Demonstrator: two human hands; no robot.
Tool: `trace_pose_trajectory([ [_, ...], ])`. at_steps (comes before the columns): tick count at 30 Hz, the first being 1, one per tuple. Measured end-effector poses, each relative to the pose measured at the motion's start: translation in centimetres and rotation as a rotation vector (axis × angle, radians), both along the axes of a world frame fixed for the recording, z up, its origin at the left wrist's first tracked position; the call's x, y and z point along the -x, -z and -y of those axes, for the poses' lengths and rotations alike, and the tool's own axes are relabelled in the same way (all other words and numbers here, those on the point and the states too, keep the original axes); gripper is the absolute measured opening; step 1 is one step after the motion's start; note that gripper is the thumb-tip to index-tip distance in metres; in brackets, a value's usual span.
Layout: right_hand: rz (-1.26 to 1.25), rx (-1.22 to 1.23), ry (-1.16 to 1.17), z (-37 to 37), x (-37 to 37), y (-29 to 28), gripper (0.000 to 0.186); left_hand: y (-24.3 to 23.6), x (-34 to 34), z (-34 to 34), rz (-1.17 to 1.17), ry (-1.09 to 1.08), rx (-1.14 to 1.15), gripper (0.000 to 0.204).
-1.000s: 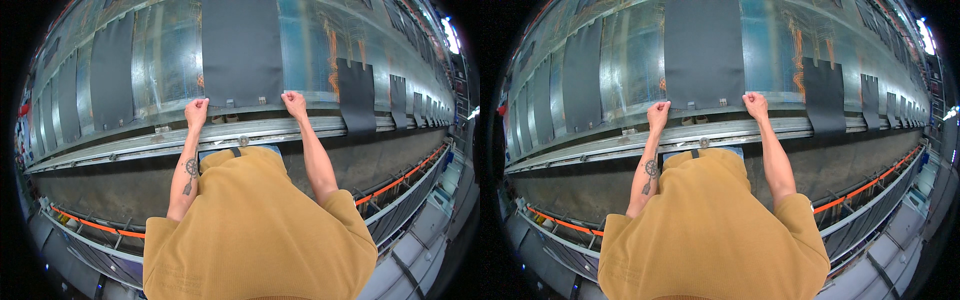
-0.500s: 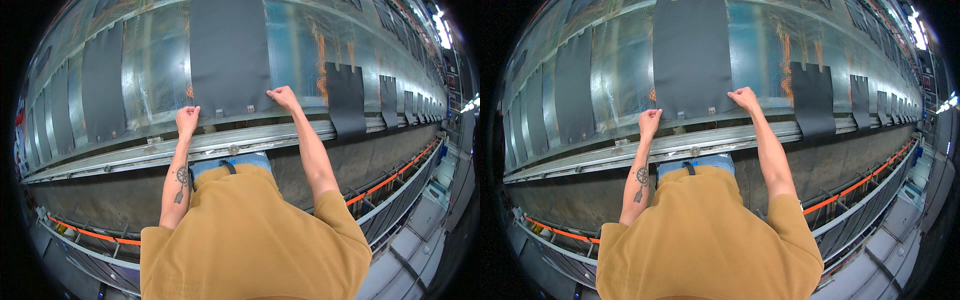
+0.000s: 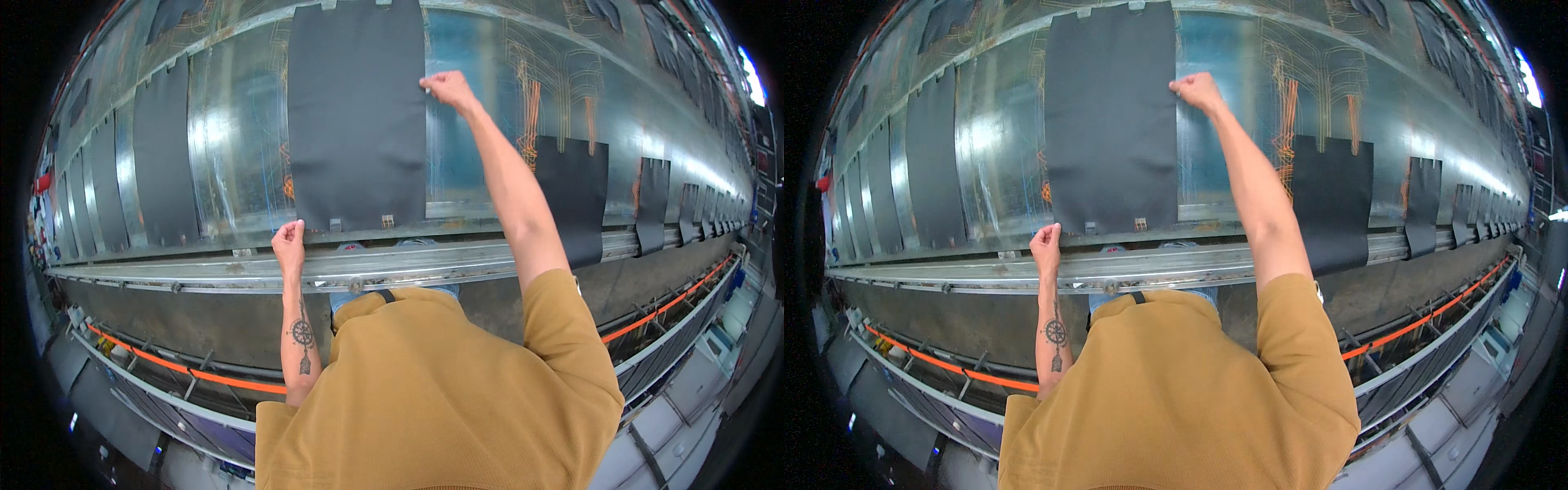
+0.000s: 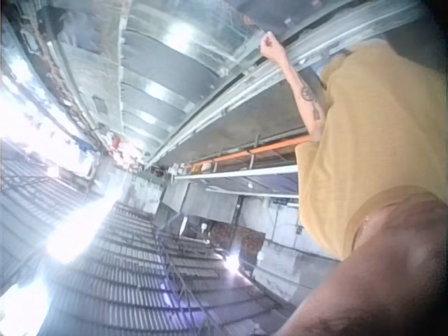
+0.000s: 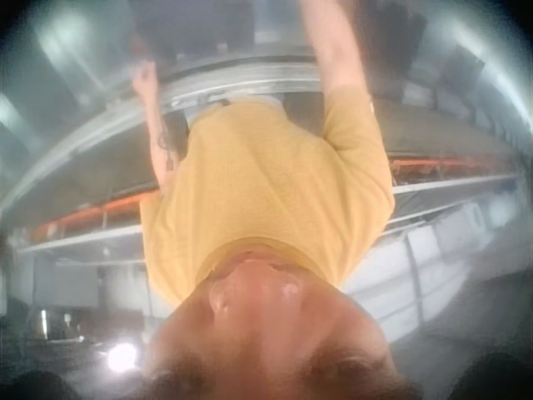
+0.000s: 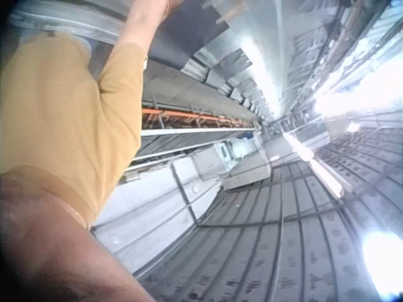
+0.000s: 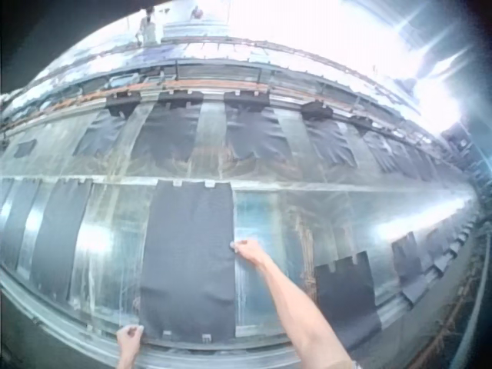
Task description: The person repeatedly picks up black rectangular sheets and places them onto a flat surface, aligning them with existing sheets. The person handles the sheets one at a time, adjusting their position before moving to the next.
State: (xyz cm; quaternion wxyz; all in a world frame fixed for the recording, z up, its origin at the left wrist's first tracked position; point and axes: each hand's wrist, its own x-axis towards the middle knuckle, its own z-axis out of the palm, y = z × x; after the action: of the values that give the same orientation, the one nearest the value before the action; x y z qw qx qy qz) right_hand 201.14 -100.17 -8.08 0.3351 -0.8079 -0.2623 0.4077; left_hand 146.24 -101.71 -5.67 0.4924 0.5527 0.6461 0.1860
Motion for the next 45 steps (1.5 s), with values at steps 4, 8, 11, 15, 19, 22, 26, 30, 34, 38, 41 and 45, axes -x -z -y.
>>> trace_pose_trajectory([
  [4, 0.019, -0.082, 0.057, -4.9, -3.9, 1.0, 0.033, -0.2, 0.0, 0.3, 0.021, -0.022, 0.022, 0.024],
  [8, 0.318, -0.093, -0.076, -7.8, -5.9, 1.6, 0.033, -0.9, 0.0, 0.2, -0.039, 0.008, 0.041, 0.023],
  [11, 0.411, -0.129, -0.107, -9.1, -6.4, 1.3, 0.033, -0.5, 0.0, 0.3, 0.007, -0.027, 0.06, 0.022],
  [15, 0.411, -0.112, -0.118, -8.5, -6.5, 1.7, 0.032, -0.2, 0.3, 0.3, -0.027, -0.023, 0.066, 0.023],
  [19, 0.405, -0.127, -0.136, -8.4, -6.6, 2.0, 0.032, 0.0, 0.1, 0.3, -0.036, -0.038, 0.048, 0.024],
  [22, 0.409, -0.151, -0.116, -8.4, -6.8, 2.4, 0.031, 0.0, 0.1, 0.2, -0.054, -0.037, 0.037, 0.024],
  [26, 0.401, -0.13, -0.085, -8.5, -6.5, 2.5, 0.032, -0.3, -0.2, 0.1, -0.096, -0.029, 0.025, 0.023],
  [30, 0.387, -0.118, -0.045, -8.5, -6.0, 2.0, 0.032, -0.5, -0.3, 0.2, -0.097, -0.038, 0.025, 0.024],
  [34, 0.38, -0.104, -0.041, -8.4, -5.5, 1.1, 0.031, -0.3, -0.2, 0.2, -0.104, -0.035, 0.019, 0.024],
  [38, 0.401, -0.115, -0.06, -8.3, -5.5, 0.9, 0.031, -0.2, -0.2, 0.2, -0.096, -0.035, 0.028, 0.024],
  [41, 0.405, -0.117, -0.058, -8.3, -5.7, 1.2, 0.031, -0.2, -0.2, 0.2, -0.093, -0.04, 0.024, 0.024],
  [45, 0.398, -0.122, -0.05, -8.4, -5.8, 1.7, 0.031, 0.0, -0.2, 0.3, -0.084, -0.049, 0.021, 0.024],
])
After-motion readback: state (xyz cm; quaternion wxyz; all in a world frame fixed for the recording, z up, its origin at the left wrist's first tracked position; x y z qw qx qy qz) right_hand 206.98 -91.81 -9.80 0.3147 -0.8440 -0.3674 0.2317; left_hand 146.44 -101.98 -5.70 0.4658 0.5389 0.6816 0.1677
